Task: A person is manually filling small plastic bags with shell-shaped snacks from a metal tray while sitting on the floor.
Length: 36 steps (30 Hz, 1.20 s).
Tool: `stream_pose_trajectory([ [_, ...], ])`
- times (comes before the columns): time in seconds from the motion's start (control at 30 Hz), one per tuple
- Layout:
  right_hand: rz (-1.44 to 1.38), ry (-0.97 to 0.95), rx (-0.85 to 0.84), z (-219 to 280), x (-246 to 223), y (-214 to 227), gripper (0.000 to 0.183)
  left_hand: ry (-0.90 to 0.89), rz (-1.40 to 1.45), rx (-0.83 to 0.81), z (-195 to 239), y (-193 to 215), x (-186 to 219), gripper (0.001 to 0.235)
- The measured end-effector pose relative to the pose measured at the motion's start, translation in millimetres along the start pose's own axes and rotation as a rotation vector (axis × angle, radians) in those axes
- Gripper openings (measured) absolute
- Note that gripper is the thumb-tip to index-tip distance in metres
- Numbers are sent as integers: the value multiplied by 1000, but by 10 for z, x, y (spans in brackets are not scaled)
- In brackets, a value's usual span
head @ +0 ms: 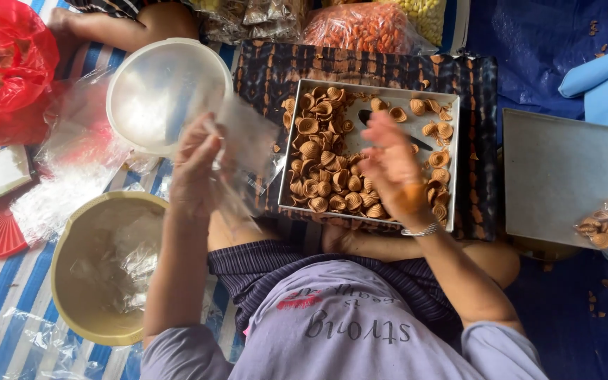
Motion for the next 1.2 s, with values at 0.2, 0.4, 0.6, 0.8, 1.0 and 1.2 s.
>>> stream_pose_trajectory([
  [0.2, -569, -653, -492, 400, 525, -1077, 107, 83, 49, -48, 39, -80, -442, 9],
  [0.4, -670, -834, -173, 303, 821, -1071, 68, 12, -25, -19, -7, -83, -473, 24],
  [0.6, -486, -721, 39, 196, 1026, -814, 32, 11, -67, -31, -69, 39, -557, 32],
  [0.8, -439, -607, 51, 77, 965, -710, 24, -16, -68, 0, -77, 1, -531, 33],
  [1.0, -392, -560, 68, -12, 713, -638, 32, -121, -119, -18, -189, 148, -594, 31],
  [1.2, -425, -588, 115, -36, 769, -564, 30, -161, -181, 11, -106, 28, -502, 27],
])
Point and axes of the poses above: each hand's wrist, its own z-axis away from the middle knuckle, its own y-axis out of the back of the hand, x = y × z, the point moved 10 cm from there along -z, towards the middle knuckle, and after that the axes turned 14 degrees about x, right-handed, at the moved point
